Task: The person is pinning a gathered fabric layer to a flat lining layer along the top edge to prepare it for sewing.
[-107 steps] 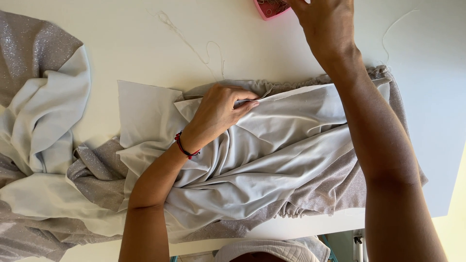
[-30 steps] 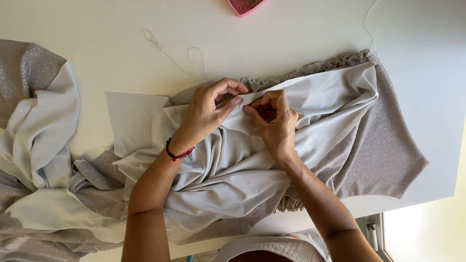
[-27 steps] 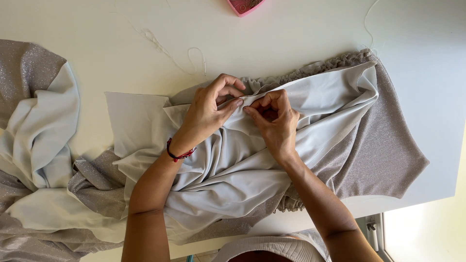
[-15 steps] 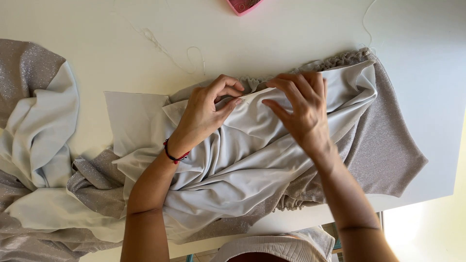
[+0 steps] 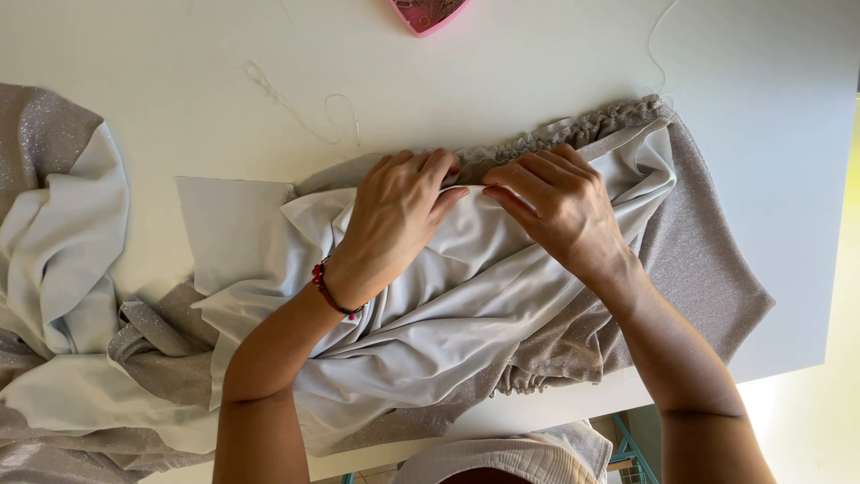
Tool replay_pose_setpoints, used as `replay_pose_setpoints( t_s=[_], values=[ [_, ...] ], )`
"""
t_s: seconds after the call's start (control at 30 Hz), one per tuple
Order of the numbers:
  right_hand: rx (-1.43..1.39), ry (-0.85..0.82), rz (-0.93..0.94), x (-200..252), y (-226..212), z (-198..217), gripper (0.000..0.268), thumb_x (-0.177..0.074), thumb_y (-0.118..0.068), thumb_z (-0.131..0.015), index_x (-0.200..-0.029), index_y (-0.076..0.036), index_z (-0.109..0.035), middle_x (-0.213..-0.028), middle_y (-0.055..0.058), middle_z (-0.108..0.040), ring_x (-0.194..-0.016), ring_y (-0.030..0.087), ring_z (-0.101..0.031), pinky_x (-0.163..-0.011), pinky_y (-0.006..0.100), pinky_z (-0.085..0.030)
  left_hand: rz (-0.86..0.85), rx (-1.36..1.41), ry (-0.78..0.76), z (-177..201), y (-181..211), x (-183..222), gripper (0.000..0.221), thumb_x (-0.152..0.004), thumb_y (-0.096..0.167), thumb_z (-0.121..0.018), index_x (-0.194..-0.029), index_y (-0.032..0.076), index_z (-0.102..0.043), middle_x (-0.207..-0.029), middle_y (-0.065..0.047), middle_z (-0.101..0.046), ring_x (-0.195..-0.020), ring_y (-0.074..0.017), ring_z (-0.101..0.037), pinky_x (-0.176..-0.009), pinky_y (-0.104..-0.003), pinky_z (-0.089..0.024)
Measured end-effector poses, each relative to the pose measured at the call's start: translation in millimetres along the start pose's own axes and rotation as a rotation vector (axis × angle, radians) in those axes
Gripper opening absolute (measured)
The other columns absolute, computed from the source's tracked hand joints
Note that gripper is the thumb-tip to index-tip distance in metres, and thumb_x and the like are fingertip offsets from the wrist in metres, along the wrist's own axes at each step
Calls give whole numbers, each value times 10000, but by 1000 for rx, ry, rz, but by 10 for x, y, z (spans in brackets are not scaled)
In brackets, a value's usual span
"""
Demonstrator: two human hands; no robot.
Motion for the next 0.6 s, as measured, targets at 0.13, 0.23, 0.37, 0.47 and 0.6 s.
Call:
replay_pose_setpoints(
  t_s=[0.13, 0.23, 0.37, 0.47, 0.6],
  values=[
    [-56, -119, -121, -46, 72, 178, 203, -1074, -170, -768, -1256, -83, -785, -893, 130, -767, -873, 377, -743, -788, 472, -573, 5, 172, 51, 20, 22, 80, 191, -1023, 172, -783, -1193, 137, -705, -885, -80, -754, -769, -303, -740, -769, -421, -589],
    [-39, -203, -178, 76, 170, 148, 360, -1056, -215, -750, -1388, -76, -740, -853, 191, -774, -848, 433, -748, -777, 534, -600, -37, 144, 128, 83, 155, 205, 192, -1033, 180, -769, -1217, 178, -713, -865, -39, -716, -782, -265, -712, -770, -382, -571],
    [-49, -273, -159, 110, 200, 61, 412, -1036, -195, -718, -1426, -65, -718, -809, 240, -776, -819, 495, -759, -758, 594, -613, -130, 17, 226, 56, 316, 334, 110, -1037, 154, -772, -1141, 171, -738, -808, -5, -623, -766, -226, -657, -766, -345, -556],
    [-7, -263, -117, 100, 238, 15, 150, -1047, -247, -749, -1153, -146, -782, -807, 137, -785, -751, 404, -749, -707, 507, -624, -196, -18, 248, 47, 395, 366, 105, -1037, 116, -759, -1127, 167, -739, -768, -6, -547, -712, -210, -601, -754, -344, -562],
    [-31, -240, -155, 102, 252, 80, 95, -1049, -221, -767, -1084, -134, -757, -837, 123, -775, -807, 392, -750, -701, 505, -614, -48, 39, 146, 193, 358, 199, 273, -1011, 229, -804, -1241, 123, -702, -890, -52, -602, -786, -260, -660, -708, -380, -582]
  ],
)
Point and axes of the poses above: each hand's wrist, its own x-axis away from the middle knuckle, its own z-axis out of the back of the hand, y = z × x, the point moved 7 cm from there along -x, towards the middle knuckle
